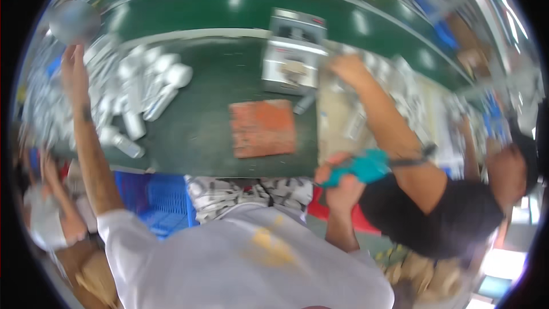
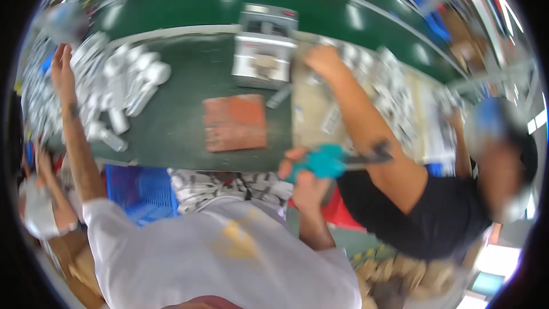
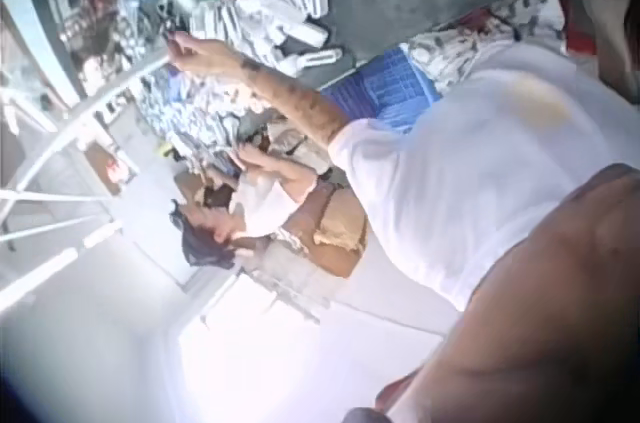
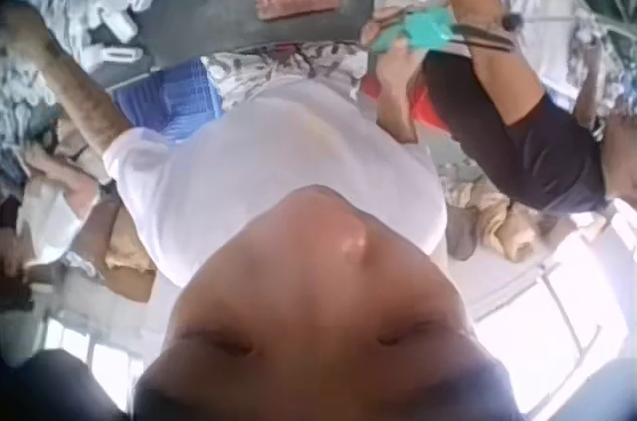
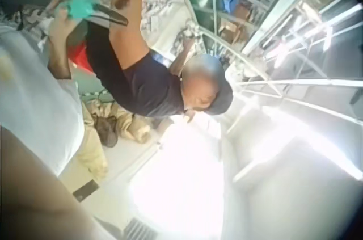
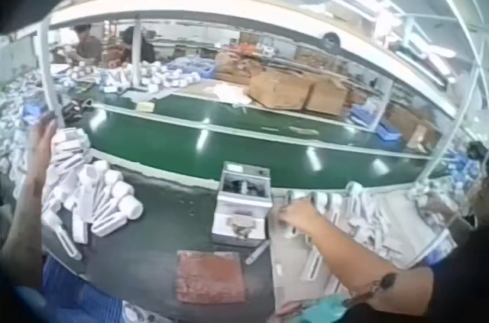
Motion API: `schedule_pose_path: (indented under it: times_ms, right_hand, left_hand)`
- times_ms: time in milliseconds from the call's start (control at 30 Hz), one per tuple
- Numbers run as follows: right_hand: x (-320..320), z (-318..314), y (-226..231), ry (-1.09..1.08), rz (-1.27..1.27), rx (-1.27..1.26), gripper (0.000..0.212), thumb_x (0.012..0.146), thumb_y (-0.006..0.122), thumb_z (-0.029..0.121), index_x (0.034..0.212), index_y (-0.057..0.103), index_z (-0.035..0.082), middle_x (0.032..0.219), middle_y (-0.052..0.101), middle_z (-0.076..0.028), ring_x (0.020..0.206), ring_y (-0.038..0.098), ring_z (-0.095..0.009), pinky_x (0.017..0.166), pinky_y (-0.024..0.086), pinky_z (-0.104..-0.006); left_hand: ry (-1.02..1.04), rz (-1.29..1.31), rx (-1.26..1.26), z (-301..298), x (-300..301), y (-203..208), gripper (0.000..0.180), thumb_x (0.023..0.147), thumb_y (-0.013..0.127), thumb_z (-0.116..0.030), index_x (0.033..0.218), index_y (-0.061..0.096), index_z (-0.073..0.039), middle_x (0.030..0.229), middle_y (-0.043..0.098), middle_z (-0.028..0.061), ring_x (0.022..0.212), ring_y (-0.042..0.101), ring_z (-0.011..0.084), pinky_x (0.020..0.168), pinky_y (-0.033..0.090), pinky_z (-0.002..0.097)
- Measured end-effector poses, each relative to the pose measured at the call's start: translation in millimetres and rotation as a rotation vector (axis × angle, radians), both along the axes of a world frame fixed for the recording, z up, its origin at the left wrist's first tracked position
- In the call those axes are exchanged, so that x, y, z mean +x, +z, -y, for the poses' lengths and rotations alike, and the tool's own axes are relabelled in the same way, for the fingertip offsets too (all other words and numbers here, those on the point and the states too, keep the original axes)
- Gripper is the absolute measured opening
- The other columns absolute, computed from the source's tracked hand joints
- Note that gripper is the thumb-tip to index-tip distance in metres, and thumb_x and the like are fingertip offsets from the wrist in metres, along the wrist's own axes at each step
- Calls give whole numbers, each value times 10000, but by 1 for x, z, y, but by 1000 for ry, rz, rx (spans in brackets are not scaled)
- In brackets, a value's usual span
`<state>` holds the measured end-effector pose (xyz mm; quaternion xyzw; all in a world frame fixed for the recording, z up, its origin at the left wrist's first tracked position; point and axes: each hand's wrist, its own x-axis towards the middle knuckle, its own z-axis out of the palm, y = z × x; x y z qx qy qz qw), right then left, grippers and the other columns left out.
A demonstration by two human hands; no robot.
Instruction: Assembling handheld massagers on a factory production line using an electric screwdriver.
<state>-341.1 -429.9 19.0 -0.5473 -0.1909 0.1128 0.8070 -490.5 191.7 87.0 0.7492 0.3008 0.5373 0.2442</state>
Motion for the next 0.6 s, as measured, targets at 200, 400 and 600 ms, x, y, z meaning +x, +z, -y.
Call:
schedule_pose_path:
  times_ms: [200,400,600]
  right_hand:
    - [-7,12,6,61,36,-68,454,915,709,305,1167,554,-39,1047,612,-123,748,613,-191,639,490,-331]
    - [-13,39,15,-2,-1,-102,491,891,721,326,1157,570,-58,969,611,-98,752,616,-177,651,491,-326]
    - [-16,68,8,-52,4,-70,547,861,765,346,1170,555,-54,1063,633,-131,766,619,-184,668,491,-322]
  left_hand:
    - [-840,-349,76,348,152,-2,298,880,710,-179,1131,638,-34,1036,679,159,983,665,322,870,529,409]
    - [-865,-378,482,464,237,-81,490,901,650,-320,1237,553,23,1168,621,212,1015,644,346,816,538,446]
    - [-711,-597,495,479,304,-106,571,892,640,-360,1273,513,45,1182,575,188,993,603,319,772,521,427]
